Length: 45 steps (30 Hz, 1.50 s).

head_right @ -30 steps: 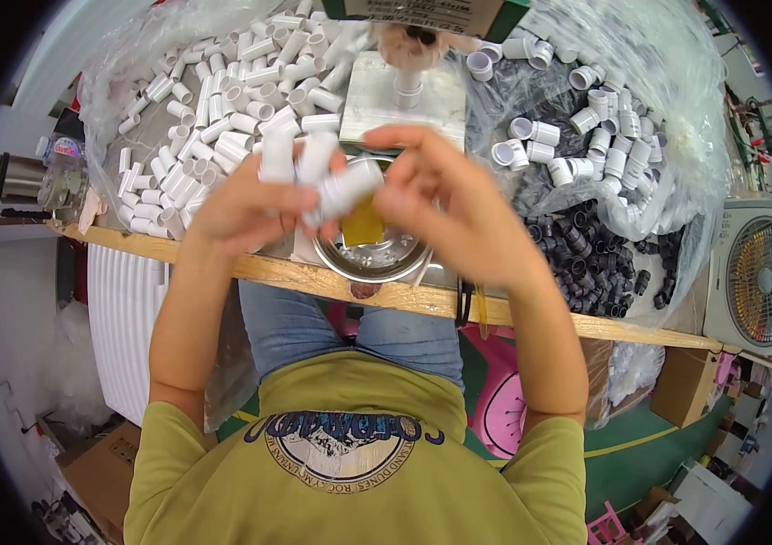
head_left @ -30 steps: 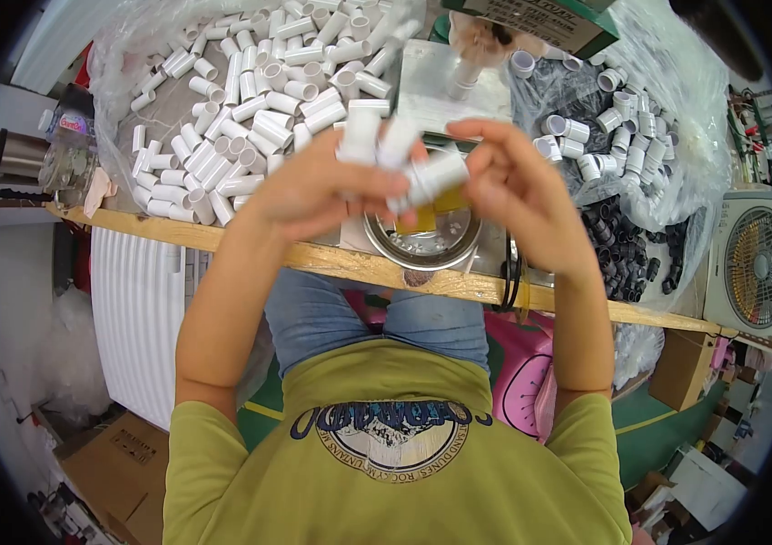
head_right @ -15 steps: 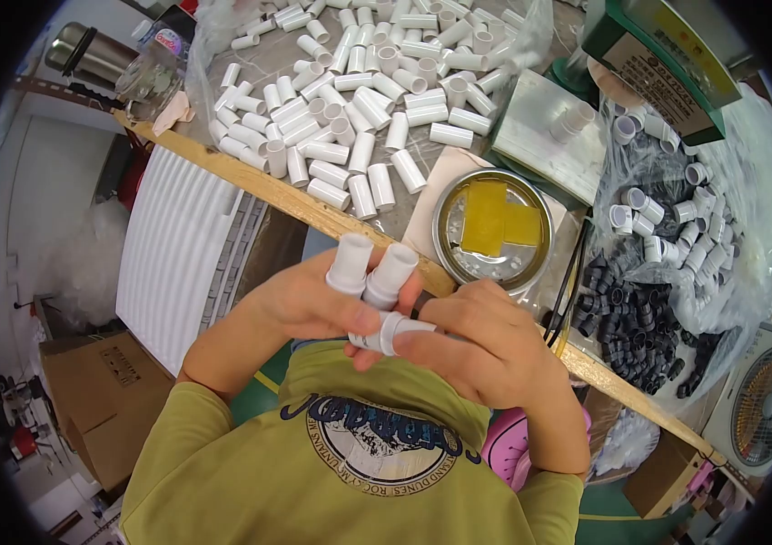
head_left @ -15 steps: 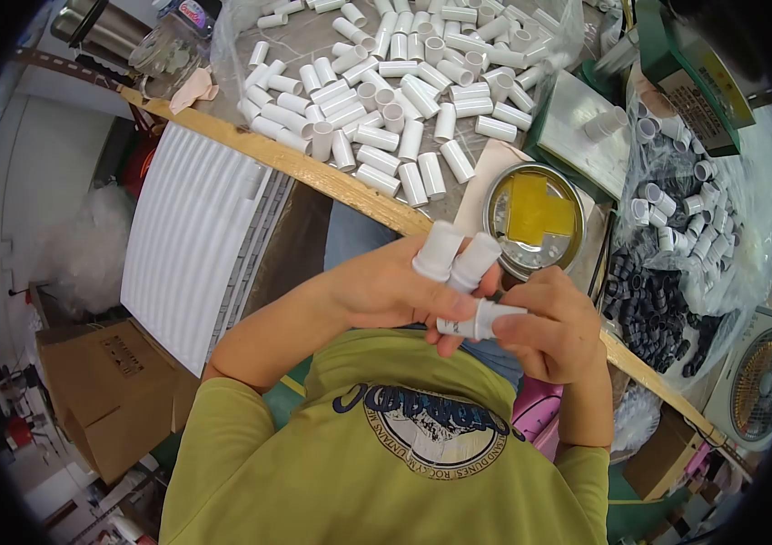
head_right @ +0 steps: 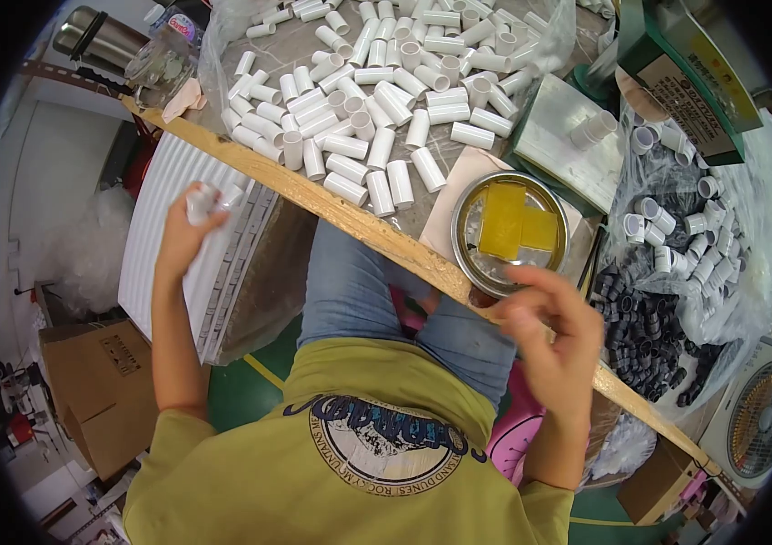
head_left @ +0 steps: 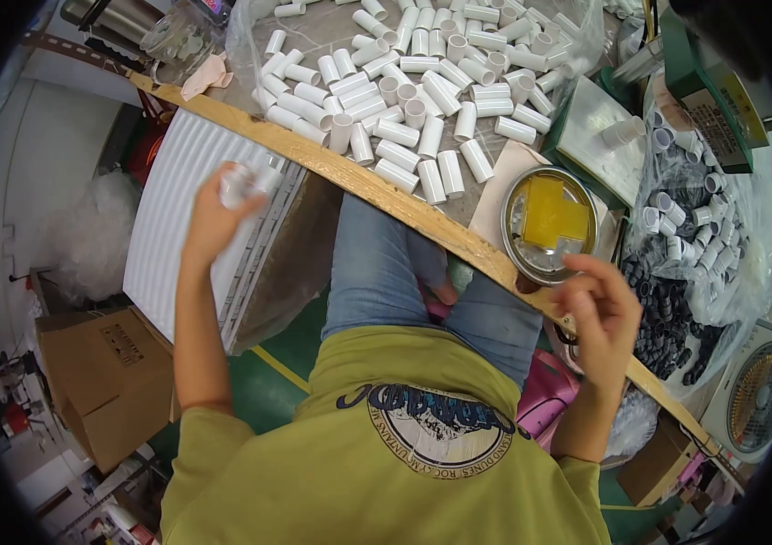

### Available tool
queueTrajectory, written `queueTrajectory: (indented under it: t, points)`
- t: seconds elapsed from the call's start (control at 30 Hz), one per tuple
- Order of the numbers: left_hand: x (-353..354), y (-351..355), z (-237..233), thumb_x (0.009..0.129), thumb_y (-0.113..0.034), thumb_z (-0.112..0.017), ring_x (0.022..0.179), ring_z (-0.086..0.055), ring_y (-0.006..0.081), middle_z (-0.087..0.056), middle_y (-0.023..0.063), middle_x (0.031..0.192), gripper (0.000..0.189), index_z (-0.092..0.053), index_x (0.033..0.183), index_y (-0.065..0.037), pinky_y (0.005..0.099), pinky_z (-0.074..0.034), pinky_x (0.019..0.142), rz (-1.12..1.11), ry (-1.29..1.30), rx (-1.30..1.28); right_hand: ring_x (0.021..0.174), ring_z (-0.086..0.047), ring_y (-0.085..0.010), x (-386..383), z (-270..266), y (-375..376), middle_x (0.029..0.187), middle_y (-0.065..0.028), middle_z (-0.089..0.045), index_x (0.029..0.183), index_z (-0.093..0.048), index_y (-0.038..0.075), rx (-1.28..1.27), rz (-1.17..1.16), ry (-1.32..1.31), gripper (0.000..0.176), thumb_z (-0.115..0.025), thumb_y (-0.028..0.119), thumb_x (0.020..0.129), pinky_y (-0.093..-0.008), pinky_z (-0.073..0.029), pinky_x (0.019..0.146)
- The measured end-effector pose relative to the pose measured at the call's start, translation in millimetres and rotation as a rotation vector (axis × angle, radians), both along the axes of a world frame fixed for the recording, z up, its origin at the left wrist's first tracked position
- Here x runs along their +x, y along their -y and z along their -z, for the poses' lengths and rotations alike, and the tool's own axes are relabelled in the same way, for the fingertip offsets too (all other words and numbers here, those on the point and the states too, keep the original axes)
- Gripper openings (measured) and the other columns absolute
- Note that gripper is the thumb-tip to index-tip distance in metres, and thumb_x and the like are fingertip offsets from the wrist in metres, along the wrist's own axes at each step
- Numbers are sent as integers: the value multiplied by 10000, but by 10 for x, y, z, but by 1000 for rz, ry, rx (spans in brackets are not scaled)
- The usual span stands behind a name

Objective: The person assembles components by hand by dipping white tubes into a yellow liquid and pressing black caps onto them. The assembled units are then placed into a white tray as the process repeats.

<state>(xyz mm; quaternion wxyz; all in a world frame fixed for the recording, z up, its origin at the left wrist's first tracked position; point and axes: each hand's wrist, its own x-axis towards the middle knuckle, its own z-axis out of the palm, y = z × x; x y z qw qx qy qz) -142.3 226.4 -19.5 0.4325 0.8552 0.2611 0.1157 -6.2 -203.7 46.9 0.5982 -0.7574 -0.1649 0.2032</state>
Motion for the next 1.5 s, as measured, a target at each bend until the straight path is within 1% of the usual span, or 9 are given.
queueTrajectory:
  t: [0.27, 0.6, 0.73, 0.8, 0.83, 1.0, 1.13, 1.27, 1.5]
  points:
    - [352, -907, 480, 774, -201, -745, 663, -614, 146, -641, 76, 786, 357, -630, 1005, 46, 287, -538, 608, -232, -492, 45, 734, -554, -73, 184, 107, 398, 811, -31, -627, 1091, -611, -35, -123, 225, 169, 204, -588, 97, 937, -203, -436, 672]
    - [357, -1317, 428, 728, -318, -797, 595, -673, 213, -687, 174, 852, 580, -632, 1087, 107, 303, -571, 519, -220, -516, 48, 777, -570, -72, 299, 290, 1089, 876, -33, -641, 1113, -618, -22, -355, 437, 239, 208, -570, 96, 949, -200, -442, 685]
    - [286, -1306, 484, 805, -377, -716, 608, -653, 199, -677, 156, 832, 529, -646, 1120, 42, 287, -541, 495, -311, -495, 324, 761, -558, -52, 275, 225, 1208, 831, -2, -629, 1036, -657, -5, -451, 519, 280, 153, -633, 78, 909, -186, -428, 671]
    - [104, -1981, 891, 832, -362, -677, 726, -681, 240, -693, 182, 851, 492, -638, 1162, 1, 371, -539, 671, -236, -493, 711, 732, -522, -39, 249, 158, 1195, 812, 10, -615, 1024, -664, -2, -478, 489, 265, 157, -658, 35, 872, -183, -414, 662]
    - [244, -1620, 550, 839, -357, -666, 820, -670, 323, -692, 196, 917, 435, -662, 1135, -39, 425, -496, 774, -294, -508, 753, 691, -494, -39, 238, 131, 1170, 807, 12, -603, 1029, -663, 5, -505, 426, 255, 210, -681, 1, 820, -189, -412, 644]
    - [758, -635, -173, 870, -220, -681, 797, -611, 170, -651, 65, 918, 265, -682, 1091, -74, 308, -495, 741, -340, 360, 785, 638, -552, -166, 251, 115, 823, 818, -67, -582, 995, -660, 51, -720, 292, 465, 236, -712, 36, 765, -274, -462, 614]
    - [1293, 463, -436, 882, -71, -649, 783, -562, 75, -656, 15, 943, 181, -681, 1056, -32, 217, -451, 720, 227, 377, 259, 694, -615, -263, 370, 262, 649, 839, -103, -610, 957, -632, 62, -963, 267, 664, 204, -717, 124, 783, -357, -485, 618]
    - [1637, 1354, -583, 790, -48, -692, 632, -462, 93, -592, 43, 788, 155, -689, 941, -15, 246, -393, 598, 628, 213, 299, 752, -632, -321, 437, 273, 639, 845, -115, -640, 1039, -560, 82, -1098, 168, 635, 291, -698, 130, 787, -411, -486, 641]
    - [2253, 1762, -62, 764, -99, -706, 818, -598, 302, -585, 92, 870, 229, -695, 978, -19, 403, -479, 713, 762, 253, 672, 707, -632, -264, 452, -26, 597, 809, -124, -641, 1005, -603, 39, -839, 304, 473, 207, -670, 80, 813, -345, -488, 633]
